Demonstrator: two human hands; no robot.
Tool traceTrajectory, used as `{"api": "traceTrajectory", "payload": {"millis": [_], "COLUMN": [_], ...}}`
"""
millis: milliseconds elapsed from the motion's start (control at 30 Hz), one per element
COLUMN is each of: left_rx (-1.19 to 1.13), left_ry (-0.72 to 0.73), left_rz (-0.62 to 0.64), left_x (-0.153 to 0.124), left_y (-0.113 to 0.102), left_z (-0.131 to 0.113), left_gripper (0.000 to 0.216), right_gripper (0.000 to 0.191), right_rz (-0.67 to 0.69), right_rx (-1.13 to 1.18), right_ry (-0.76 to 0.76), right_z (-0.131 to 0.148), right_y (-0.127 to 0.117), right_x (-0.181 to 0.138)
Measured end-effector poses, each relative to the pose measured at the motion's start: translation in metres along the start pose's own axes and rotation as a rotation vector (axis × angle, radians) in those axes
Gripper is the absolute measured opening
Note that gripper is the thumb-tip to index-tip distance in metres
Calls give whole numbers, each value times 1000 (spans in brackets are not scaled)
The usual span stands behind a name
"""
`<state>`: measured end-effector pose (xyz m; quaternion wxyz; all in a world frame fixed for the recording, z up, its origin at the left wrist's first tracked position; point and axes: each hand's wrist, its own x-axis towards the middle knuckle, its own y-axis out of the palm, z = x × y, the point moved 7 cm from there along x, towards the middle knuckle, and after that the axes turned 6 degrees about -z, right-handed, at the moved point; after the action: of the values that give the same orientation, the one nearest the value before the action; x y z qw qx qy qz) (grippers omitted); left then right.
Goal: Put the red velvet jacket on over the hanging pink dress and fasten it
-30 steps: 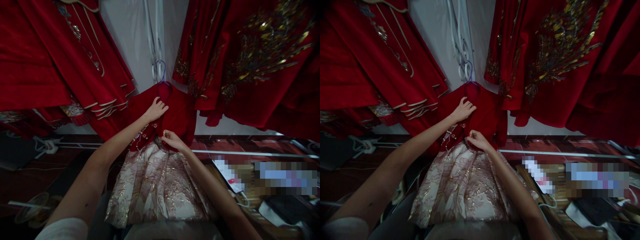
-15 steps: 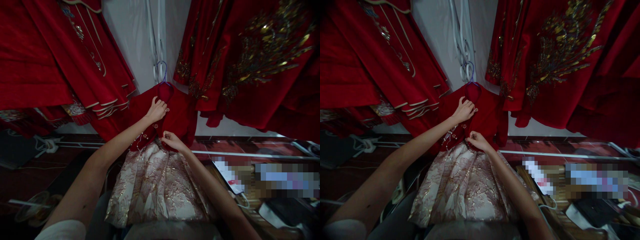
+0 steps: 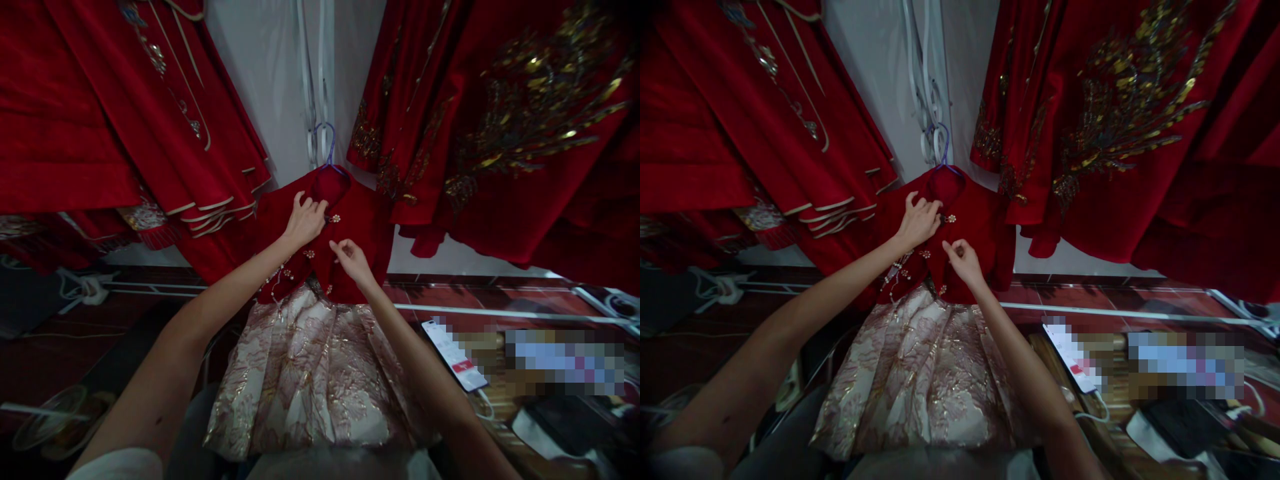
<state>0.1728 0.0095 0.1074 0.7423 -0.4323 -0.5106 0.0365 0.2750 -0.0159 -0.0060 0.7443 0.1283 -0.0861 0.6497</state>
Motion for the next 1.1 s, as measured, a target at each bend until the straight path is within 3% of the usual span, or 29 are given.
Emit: {"api": "traceTrajectory", "payload": {"millis": [67, 200, 267, 367, 467, 533, 633, 800, 933, 1100], "left_rx": [52, 140, 157, 194, 268, 290, 245, 43, -10, -33], "left_ry": [-76, -257, -327, -402, -512, -591, -699, -841, -896, -893], "left_rz": [-43, -103, -115, -92, 37, 102, 92, 73, -33, -210], "left_x": [-5, -17, -20, -18, -18, -22, -31, -42, -40, -39], "left_y": [-7, -22, -31, -47, -60, -65, -66, -47, -46, -53], "left_z": [4, 20, 37, 73, 117, 141, 165, 187, 193, 190], "left_gripper": [49, 65, 70, 68, 50, 38, 32, 33, 38, 48], "right_gripper": [47, 65, 76, 87, 77, 68, 59, 49, 47, 52], "right_rz": [-105, 52, 13, -203, -398, -435, -419, -303, -281, -388], "right_rx": [54, -135, -305, -586, -870, -978, -1049, -1038, -1047, -1227], "right_ry": [-109, -142, -108, -93, -71, -123, -174, -278, -332, -298], "right_z": [19, 31, 27, 27, 33, 42, 50, 59, 63, 57], "right_y": [1, 35, 35, 5, -45, -72, -98, -101, -93, -98], "right_x": [21, 54, 64, 74, 86, 97, 114, 124, 120, 116]}}
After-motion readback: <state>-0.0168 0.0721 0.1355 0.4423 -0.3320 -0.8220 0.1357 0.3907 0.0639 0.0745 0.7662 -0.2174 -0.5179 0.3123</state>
